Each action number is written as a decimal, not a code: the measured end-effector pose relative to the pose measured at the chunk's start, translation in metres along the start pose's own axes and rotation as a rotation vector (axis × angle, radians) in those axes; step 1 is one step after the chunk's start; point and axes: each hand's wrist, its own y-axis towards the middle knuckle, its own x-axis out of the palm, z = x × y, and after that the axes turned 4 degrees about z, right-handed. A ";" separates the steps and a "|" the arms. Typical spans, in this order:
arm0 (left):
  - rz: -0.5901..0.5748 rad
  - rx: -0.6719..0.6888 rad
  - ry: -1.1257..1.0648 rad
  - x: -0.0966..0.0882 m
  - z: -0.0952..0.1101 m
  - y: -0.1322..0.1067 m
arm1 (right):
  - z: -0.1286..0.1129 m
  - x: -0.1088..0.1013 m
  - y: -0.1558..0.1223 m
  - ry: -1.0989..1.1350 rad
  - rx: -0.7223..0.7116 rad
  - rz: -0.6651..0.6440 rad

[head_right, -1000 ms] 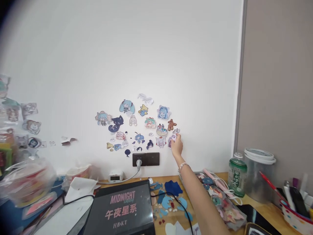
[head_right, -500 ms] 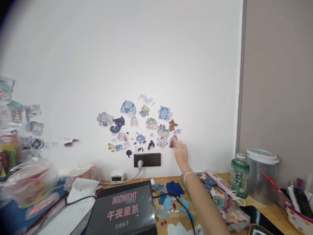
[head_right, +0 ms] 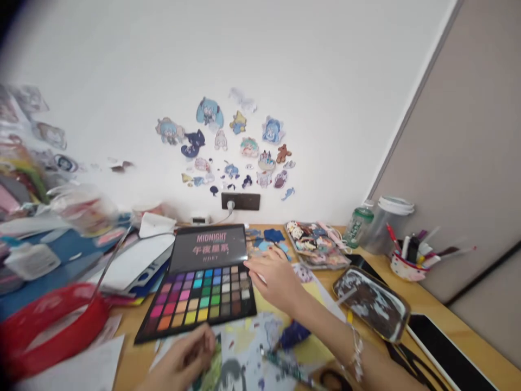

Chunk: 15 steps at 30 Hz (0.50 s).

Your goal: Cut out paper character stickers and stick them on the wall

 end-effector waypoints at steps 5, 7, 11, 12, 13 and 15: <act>0.042 -0.002 -0.046 0.001 -0.006 0.000 | -0.050 -0.005 -0.069 0.299 0.123 -0.172; 0.048 0.019 -0.050 0.001 -0.006 -0.001 | -0.057 0.001 -0.082 0.365 0.171 -0.248; 0.059 0.058 -0.046 0.001 -0.009 -0.002 | -0.066 0.012 -0.093 0.406 0.128 -0.376; 0.061 0.063 -0.044 0.001 -0.010 -0.002 | -0.069 0.014 -0.094 0.409 0.116 -0.399; 0.061 0.066 -0.043 0.001 -0.010 -0.002 | -0.070 0.016 -0.096 0.414 0.111 -0.417; 0.060 0.069 -0.039 0.002 -0.012 -0.002 | -0.073 0.019 -0.098 0.432 0.116 -0.435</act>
